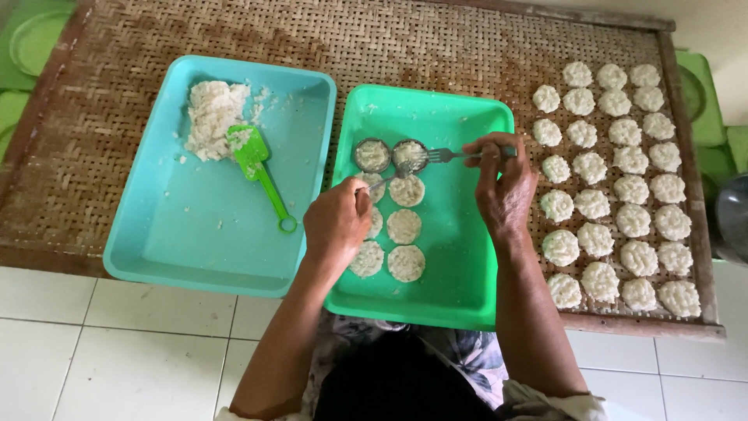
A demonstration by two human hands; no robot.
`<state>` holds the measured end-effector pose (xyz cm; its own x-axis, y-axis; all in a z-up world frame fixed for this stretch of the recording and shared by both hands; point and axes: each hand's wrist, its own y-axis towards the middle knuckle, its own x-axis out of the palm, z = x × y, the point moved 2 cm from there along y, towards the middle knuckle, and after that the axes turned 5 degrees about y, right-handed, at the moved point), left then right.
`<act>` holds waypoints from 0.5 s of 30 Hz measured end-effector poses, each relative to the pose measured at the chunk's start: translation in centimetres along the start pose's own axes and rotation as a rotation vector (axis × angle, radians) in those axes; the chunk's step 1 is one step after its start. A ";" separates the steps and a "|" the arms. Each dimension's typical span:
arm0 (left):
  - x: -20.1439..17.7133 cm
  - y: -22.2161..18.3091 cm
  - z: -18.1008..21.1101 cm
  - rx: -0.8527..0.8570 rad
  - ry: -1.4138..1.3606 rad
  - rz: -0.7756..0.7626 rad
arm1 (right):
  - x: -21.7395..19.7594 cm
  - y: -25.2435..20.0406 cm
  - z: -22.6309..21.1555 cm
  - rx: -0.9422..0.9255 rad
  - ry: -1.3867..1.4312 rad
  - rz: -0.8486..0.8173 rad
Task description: Shaping dough into small patties using a mold and forks and placing them on a drying rack.
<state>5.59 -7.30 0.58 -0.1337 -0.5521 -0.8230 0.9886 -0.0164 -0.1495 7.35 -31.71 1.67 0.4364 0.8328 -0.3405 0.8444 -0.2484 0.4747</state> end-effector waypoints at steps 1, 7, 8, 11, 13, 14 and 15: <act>0.0 -0.1 -0.1 -0.003 0.000 -0.003 | 0.0 -0.1 -0.3 0.004 0.000 -0.002; -0.3 0.0 -0.9 -0.061 -0.019 0.015 | 0.4 -0.2 -1.1 0.050 0.040 -0.045; 0.0 0.2 -1.2 -0.060 -0.005 0.019 | 0.3 -0.2 -1.2 0.075 0.050 -0.031; -0.1 0.6 -1.3 -0.056 0.003 0.028 | 0.4 0.3 -1.0 0.107 0.065 0.003; -0.1 0.6 -1.3 -0.053 -0.002 0.027 | 0.7 0.3 -0.6 0.120 0.066 0.022; -0.1 0.7 -1.2 -0.058 -0.009 0.024 | 0.9 0.4 -0.4 0.132 0.071 0.027; -0.1 0.7 -1.2 -0.064 -0.016 0.022 | 1.2 0.5 -0.1 0.143 0.076 0.031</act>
<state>6.23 -6.21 -0.07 -0.1107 -0.5650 -0.8177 0.9848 0.0485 -0.1668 8.25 -30.78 1.61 0.4428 0.8573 -0.2626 0.8689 -0.3381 0.3615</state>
